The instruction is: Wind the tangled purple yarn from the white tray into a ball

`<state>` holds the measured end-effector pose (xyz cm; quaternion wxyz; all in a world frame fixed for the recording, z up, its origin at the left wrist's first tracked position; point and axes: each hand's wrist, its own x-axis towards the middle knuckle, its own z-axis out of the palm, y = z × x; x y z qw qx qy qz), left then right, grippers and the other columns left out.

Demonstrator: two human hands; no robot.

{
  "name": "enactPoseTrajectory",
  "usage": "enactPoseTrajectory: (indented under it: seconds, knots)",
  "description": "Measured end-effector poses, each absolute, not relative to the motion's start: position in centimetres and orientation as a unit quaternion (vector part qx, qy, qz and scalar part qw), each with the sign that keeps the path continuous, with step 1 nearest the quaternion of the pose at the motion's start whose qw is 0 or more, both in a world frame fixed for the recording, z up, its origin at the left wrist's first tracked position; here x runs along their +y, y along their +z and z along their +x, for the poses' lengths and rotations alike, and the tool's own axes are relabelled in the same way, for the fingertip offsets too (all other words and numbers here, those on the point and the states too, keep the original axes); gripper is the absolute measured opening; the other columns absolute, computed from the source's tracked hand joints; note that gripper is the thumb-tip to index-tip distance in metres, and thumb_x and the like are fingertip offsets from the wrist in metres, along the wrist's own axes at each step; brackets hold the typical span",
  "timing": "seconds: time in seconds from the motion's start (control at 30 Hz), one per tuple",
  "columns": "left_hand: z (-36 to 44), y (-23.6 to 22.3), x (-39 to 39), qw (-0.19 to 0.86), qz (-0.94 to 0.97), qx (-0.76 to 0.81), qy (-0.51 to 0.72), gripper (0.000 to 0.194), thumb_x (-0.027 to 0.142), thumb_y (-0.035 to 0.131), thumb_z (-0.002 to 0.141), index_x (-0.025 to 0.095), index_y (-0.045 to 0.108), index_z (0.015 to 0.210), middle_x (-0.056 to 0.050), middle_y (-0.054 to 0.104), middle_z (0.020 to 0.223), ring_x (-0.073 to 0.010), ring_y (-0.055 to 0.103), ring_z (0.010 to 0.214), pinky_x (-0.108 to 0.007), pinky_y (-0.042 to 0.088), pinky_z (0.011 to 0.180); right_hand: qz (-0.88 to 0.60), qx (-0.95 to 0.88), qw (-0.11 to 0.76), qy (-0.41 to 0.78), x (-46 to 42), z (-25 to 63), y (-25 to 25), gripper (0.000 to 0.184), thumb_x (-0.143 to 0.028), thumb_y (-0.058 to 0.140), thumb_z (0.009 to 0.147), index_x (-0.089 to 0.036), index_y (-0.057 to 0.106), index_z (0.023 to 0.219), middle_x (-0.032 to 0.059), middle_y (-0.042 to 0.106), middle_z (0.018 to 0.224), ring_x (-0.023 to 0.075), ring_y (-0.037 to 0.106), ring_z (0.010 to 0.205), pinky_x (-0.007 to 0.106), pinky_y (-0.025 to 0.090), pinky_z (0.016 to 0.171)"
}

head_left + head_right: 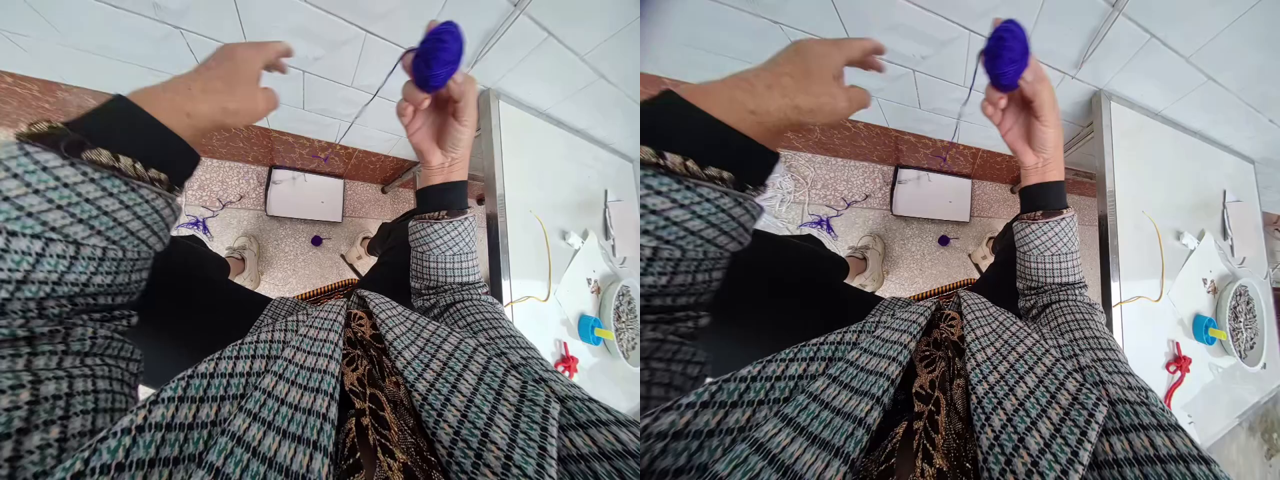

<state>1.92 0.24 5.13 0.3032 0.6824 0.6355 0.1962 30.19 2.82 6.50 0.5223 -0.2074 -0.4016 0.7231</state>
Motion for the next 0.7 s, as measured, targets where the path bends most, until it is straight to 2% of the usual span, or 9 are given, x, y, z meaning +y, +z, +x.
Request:
enactPoseTrajectory:
  seconds: [0.1,0.17,0.2,0.23,0.3,0.43,0.5,0.6,0.7]
  knots:
    - [6.2,4.8,-0.6,0.449,0.695,0.417,0.376,0.098,-0.003,0.059,0.08,0.015,0.047,0.175,-0.008,0.064,0.163,-0.0296,0.058,0.157,-0.048,0.04,0.138,-0.251,-0.48,0.424,0.726,1.9,27.2,5.4,0.041,-0.035,0.08,0.083,-0.025,0.057,0.116,-0.0037,0.058,0.088,0.011,0.047,0.066,0.018,0.056,0.065]
    - [7.6,4.4,-1.1,0.472,0.688,0.369,0.41,0.078,-0.002,0.061,0.083,0.019,0.063,0.157,-0.007,0.075,0.134,-0.0268,0.077,0.12,-0.048,0.059,0.115,-0.285,-0.493,0.382,0.728,1.2,26.0,5.5,0.033,-0.039,0.077,0.086,-0.027,0.057,0.109,-0.0035,0.054,0.082,0.0129,0.05,0.066,0.018,0.056,0.061]
    - [7.9,4.2,-1.4,0.465,0.678,0.386,0.418,0.066,-0.001,0.06,0.085,0.018,0.068,0.148,-0.006,0.076,0.115,-0.023,0.078,0.095,-0.045,0.063,0.098,-0.296,-0.486,0.371,0.734,1.0,25.6,5.6,0.029,-0.038,0.077,0.087,-0.027,0.057,0.106,-0.0035,0.053,0.08,0.0135,0.052,0.068,0.018,0.057,0.062]
    - [7.9,4.0,-1.6,0.454,0.661,0.417,0.428,0.057,0.001,0.059,0.088,0.016,0.07,0.141,-0.004,0.072,0.098,-0.0186,0.071,0.076,-0.04,0.061,0.083,-0.302,-0.47,0.366,0.744,0.9,25.4,5.8,0.027,-0.037,0.076,0.087,-0.027,0.057,0.104,-0.0035,0.054,0.081,0.0135,0.053,0.069,0.018,0.058,0.064]
    - [7.3,3.5,-1.9,0.435,0.626,0.464,0.452,0.041,0.012,0.059,0.097,0.016,0.074,0.135,-0.001,0.059,0.077,-0.0139,0.051,0.058,-0.034,0.049,0.064,-0.311,-0.421,0.365,0.77,1.1,25.1,6.1,0.025,-0.032,0.074,0.088,-0.027,0.054,0.102,-0.0033,0.059,0.087,0.0115,0.054,0.072,0.016,0.061,0.069]
    - [5.0,2.2,-2.1,0.384,0.638,0.49,0.454,0.028,0.049,0.066,0.102,0.03,0.082,0.115,-0.001,0.045,0.069,-0.0186,0.037,0.062,-0.039,0.04,0.062,-0.318,-0.304,0.386,0.811,2.3,25.2,6.5,0.015,-0.032,0.062,0.106,-0.025,0.05,0.101,-0.0022,0.062,0.095,0.0077,0.051,0.069,0.011,0.058,0.067]
    - [3.0,0.8,-2.1,0.403,0.655,0.497,0.402,0.028,0.061,0.068,0.1,0.036,0.079,0.098,-0.001,0.044,0.066,-0.0203,0.035,0.061,-0.041,0.038,0.062,-0.266,-0.237,0.424,0.833,3.0,25.8,7.2,0.024,-0.038,0.051,0.121,-0.024,0.05,0.102,-0.0028,0.06,0.097,0.0042,0.05,0.068,0.009,0.057,0.068]
    - [-1.5,-2.5,-2.3,0.479,0.666,0.475,0.319,0.035,0.068,0.067,0.099,0.036,0.069,0.084,0.001,0.047,0.06,-0.0203,0.036,0.059,-0.041,0.039,0.062,-0.185,-0.111,0.502,0.838,4.2,28.0,8.6,0.041,-0.05,0.031,0.132,-0.027,0.054,0.108,-0.0005,0.056,0.095,0.0034,0.05,0.07,0.013,0.055,0.062]
    - [-6.2,-4.6,-3.5,0.443,0.735,0.447,0.252,0.044,0.06,0.063,0.109,0.03,0.066,0.078,0.003,0.055,0.057,-0.0178,0.045,0.065,-0.038,0.052,0.074,-0.106,0.021,0.617,0.779,5.4,31.3,9.9,0.026,-0.044,0.043,0.128,-0.03,0.064,0.12,0.0012,0.054,0.087,0.0148,0.05,0.073,0.024,0.055,0.056]
